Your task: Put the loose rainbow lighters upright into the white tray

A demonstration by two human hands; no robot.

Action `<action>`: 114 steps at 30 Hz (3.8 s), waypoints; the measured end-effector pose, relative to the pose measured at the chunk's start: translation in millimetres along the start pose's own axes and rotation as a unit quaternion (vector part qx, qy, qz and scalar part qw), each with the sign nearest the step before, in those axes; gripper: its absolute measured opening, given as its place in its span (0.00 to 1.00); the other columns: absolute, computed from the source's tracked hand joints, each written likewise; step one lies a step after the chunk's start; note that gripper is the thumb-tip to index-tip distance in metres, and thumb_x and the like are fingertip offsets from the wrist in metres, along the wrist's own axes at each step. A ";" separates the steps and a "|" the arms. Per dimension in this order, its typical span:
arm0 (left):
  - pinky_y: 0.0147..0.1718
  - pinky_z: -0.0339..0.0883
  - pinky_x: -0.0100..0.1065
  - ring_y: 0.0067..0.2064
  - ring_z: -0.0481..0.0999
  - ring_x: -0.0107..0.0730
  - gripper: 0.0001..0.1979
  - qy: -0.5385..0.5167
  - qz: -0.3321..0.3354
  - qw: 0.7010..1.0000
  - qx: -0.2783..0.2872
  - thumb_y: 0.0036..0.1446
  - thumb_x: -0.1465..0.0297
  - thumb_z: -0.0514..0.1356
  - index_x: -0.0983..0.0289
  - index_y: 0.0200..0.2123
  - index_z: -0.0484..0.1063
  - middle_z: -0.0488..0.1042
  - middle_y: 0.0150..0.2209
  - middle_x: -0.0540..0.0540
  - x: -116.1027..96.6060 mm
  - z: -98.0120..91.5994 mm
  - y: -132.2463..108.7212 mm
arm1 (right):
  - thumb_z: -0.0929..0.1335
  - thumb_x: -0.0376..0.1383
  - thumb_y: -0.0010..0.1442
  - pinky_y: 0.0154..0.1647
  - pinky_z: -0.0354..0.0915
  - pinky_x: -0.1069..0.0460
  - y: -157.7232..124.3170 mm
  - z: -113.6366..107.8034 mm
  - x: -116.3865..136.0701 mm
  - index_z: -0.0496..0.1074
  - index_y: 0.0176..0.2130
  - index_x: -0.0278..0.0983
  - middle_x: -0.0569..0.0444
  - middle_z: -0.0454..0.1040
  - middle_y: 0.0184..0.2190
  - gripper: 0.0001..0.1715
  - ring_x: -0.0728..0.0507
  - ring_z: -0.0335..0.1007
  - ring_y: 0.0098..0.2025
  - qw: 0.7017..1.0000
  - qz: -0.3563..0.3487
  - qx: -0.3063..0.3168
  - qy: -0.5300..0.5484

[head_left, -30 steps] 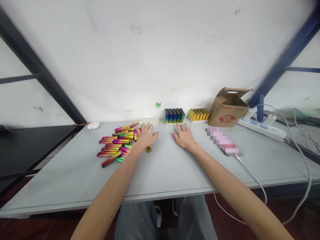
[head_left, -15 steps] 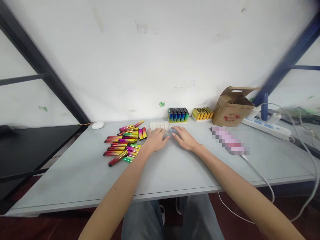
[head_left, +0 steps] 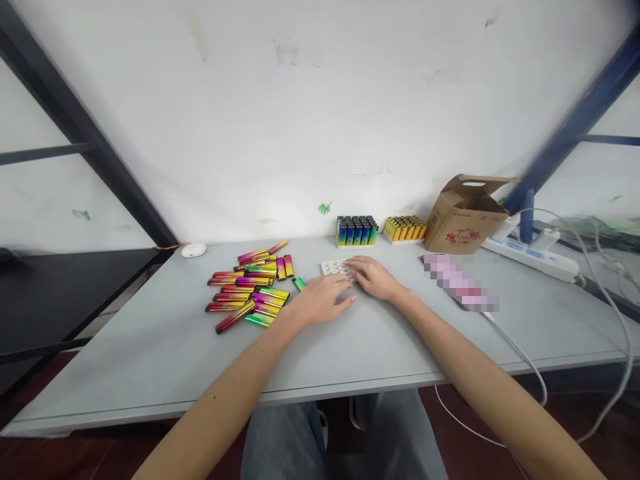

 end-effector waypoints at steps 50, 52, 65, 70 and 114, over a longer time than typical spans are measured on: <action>0.65 0.46 0.51 0.62 0.64 0.37 0.22 0.020 -0.163 0.986 -0.018 0.64 0.68 0.44 0.59 0.60 0.60 0.65 0.62 0.56 77.9 -12.9 -8.9 | 0.61 0.43 0.65 0.55 0.59 0.44 0.3 -9.6 11.7 0.68 0.50 0.35 0.44 0.73 0.48 0.18 0.38 0.68 0.51 0.994 0.084 0.039 -0.057; 0.64 0.47 0.54 0.62 0.64 0.39 0.22 0.026 -0.186 0.982 -0.016 0.65 0.68 0.44 0.60 0.61 0.59 0.66 0.61 0.59 80.8 -12.4 -10.5 | 0.63 0.42 0.64 0.52 0.61 0.44 0.0 -11.5 11.9 0.68 0.48 0.35 0.45 0.74 0.46 0.17 0.38 0.69 0.49 0.994 0.086 0.037 -0.049; 0.64 0.49 0.52 0.61 0.65 0.40 0.21 0.018 -0.186 0.982 -0.033 0.67 0.64 0.43 0.61 0.58 0.64 0.68 0.59 0.58 70.7 -10.3 -8.9 | 0.58 0.46 0.68 0.66 0.49 0.38 11.8 2.8 32.4 0.60 0.63 0.38 0.45 0.57 0.66 0.29 0.35 0.47 0.69 0.996 -0.023 0.075 -0.051; 0.62 0.55 0.48 0.62 0.63 0.44 0.23 0.046 -0.126 0.990 -0.048 0.63 0.56 0.52 0.62 0.55 0.69 0.68 0.59 0.61 58.4 -5.6 -8.7 | 0.52 0.47 0.70 0.65 0.51 0.39 12.8 -1.6 33.6 0.62 0.62 0.40 0.49 0.64 0.63 0.29 0.37 0.56 0.65 0.993 -0.028 0.108 -0.027; 0.63 0.49 0.57 0.65 0.59 0.49 0.24 0.005 -0.105 0.994 0.012 0.63 0.53 0.51 0.58 0.57 0.69 0.67 0.61 0.57 38.5 -0.2 -14.1 | 0.70 0.47 0.56 0.43 0.67 0.49 5.5 -11.3 -28.8 0.74 0.41 0.37 0.49 0.80 0.39 0.19 0.41 0.76 0.41 0.966 0.230 -0.071 0.092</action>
Point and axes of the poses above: each hand's wrist, its own y-axis towards the middle knuckle, its own z-axis out of the palm, x = y × z, the point moved 1 cm from there along y, towards the middle knuckle
